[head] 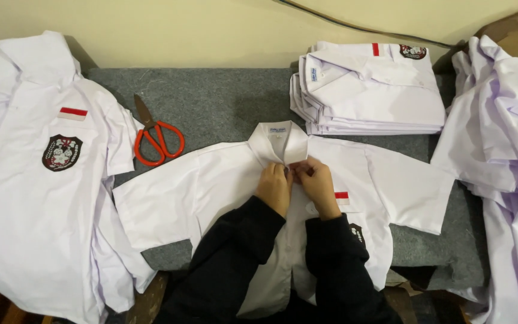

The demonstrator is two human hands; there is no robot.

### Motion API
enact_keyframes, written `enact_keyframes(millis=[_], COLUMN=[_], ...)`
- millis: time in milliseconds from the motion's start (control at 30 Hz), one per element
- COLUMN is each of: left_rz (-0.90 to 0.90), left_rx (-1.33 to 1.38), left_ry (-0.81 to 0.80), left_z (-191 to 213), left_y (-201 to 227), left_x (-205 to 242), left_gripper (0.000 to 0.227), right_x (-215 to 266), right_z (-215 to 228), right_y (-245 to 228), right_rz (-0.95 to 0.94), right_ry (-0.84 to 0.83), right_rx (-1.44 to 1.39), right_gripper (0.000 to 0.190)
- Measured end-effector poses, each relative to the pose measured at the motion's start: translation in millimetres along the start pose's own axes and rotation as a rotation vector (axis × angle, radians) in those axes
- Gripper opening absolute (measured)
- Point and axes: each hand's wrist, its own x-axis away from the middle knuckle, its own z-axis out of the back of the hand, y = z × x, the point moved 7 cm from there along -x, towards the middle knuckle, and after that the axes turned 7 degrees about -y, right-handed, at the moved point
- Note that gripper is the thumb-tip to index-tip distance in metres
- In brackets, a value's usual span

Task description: Trimming loose threads from white school uniforms with scissors and folding them for packaging.

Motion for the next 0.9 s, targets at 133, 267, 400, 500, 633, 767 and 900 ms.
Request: enact_keyframes(millis=[133, 267, 400, 500, 633, 767, 900], left_rz=[-0.035, -0.087, -0.084, -0.054, -0.018, -0.005, -0.017], left_rx=[0.034, 0.132, 0.204, 0.253, 0.331, 0.354, 0.331], left_ry=[0.074, 0.103, 0.156, 0.188, 0.242, 0.261, 0.282], left_z=[-4, 8, 22, 25, 36, 27, 26], left_y=[-3, -2, 0, -2, -4, -12, -10], left_x=[2, 1, 1, 1, -1, 0, 2], left_gripper=[0.012, 0.009, 0.007, 0.009, 0.011, 0.011, 0.01], right_x=[-3, -1, 0, 3, 4, -4, -3], right_z=[2, 4, 7, 6, 5, 3, 2], right_y=[9, 6, 6, 0, 1, 14, 13], right_rz=[0.017, 0.02, 0.04, 0.036, 0.039, 0.002, 0.008], right_ry=[0.026, 0.045, 0.05, 0.056, 0.049, 0.048, 0.049], right_rx=[-0.025, -0.071, -0.084, -0.083, -0.03, -0.048, -0.055], right_gripper=[0.012, 0.011, 0.014, 0.013, 0.013, 0.013, 0.013])
